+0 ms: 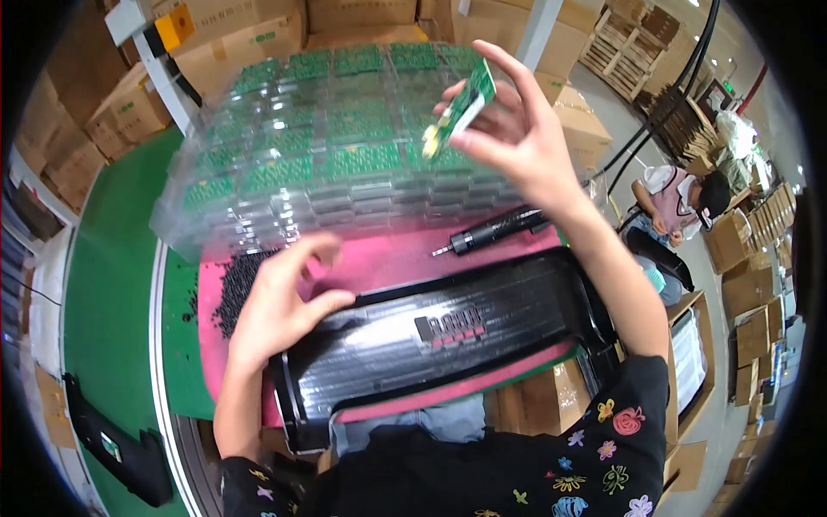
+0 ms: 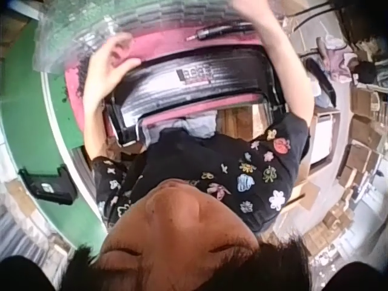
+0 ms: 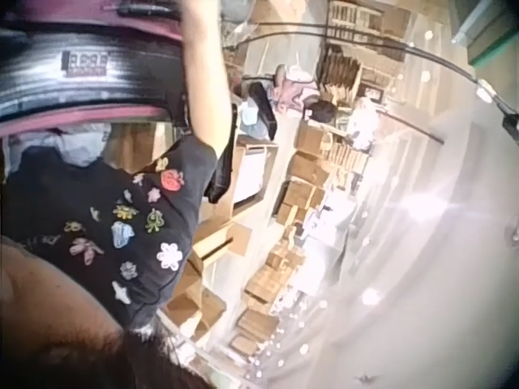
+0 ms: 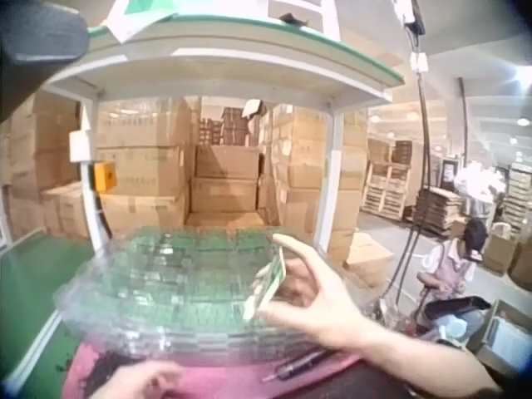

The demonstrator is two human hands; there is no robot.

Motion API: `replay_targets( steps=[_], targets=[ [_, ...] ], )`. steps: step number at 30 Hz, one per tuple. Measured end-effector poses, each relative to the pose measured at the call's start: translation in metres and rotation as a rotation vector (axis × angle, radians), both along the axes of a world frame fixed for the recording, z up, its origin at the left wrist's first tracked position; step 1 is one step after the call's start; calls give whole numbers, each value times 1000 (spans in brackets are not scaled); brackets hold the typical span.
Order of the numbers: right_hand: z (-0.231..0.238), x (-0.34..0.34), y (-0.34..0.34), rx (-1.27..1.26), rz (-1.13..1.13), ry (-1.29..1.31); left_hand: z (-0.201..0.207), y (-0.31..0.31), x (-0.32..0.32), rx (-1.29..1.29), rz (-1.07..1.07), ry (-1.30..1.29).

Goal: Assembling electronic circuit boards into black plastic housings using an electric screwdriver and screws.

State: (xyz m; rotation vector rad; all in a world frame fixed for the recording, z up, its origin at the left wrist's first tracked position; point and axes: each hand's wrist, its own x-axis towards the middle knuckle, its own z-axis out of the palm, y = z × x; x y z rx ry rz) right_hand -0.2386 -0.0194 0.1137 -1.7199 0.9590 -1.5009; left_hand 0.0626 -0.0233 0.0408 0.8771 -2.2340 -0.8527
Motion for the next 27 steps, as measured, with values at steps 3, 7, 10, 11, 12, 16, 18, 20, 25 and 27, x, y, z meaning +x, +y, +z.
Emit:
replay_targets(
  steps=[3, 7, 10, 11, 12, 16, 18, 20, 25, 27],
  targets=[
    [-14, 40, 54, 72, 132, -207, 16, 14, -24, 69, -76, 342],
    [-36, 50, 84, 58, 151, -212, 25, 27, -39, 210, -190, 336],
    [-47, 43, 102, 22, -8, -127, 20, 32, -48, 267, -133, 381],
    [-52, 38, 108, 32, -12, -128, 17, 32, -49, 278, -135, 381],
    [-57, 32, 113, 76, -32, -153, 14, 31, -50, 290, -125, 343],
    [-89, -3, 126, 161, -108, 114, 1, 31, -53, 364, -148, 158],
    [-93, -16, 132, 187, -110, 326, -8, 31, -56, 307, -207, 6],
    [-100, -27, 136, 191, -75, 491, -21, 30, -60, 219, -261, -77],
    [-132, -37, 141, 218, -43, 627, -40, 37, -65, 37, -285, -301],
    [-131, -36, 143, 219, -58, 644, -46, 38, -66, 25, -294, -310]
  ],
)
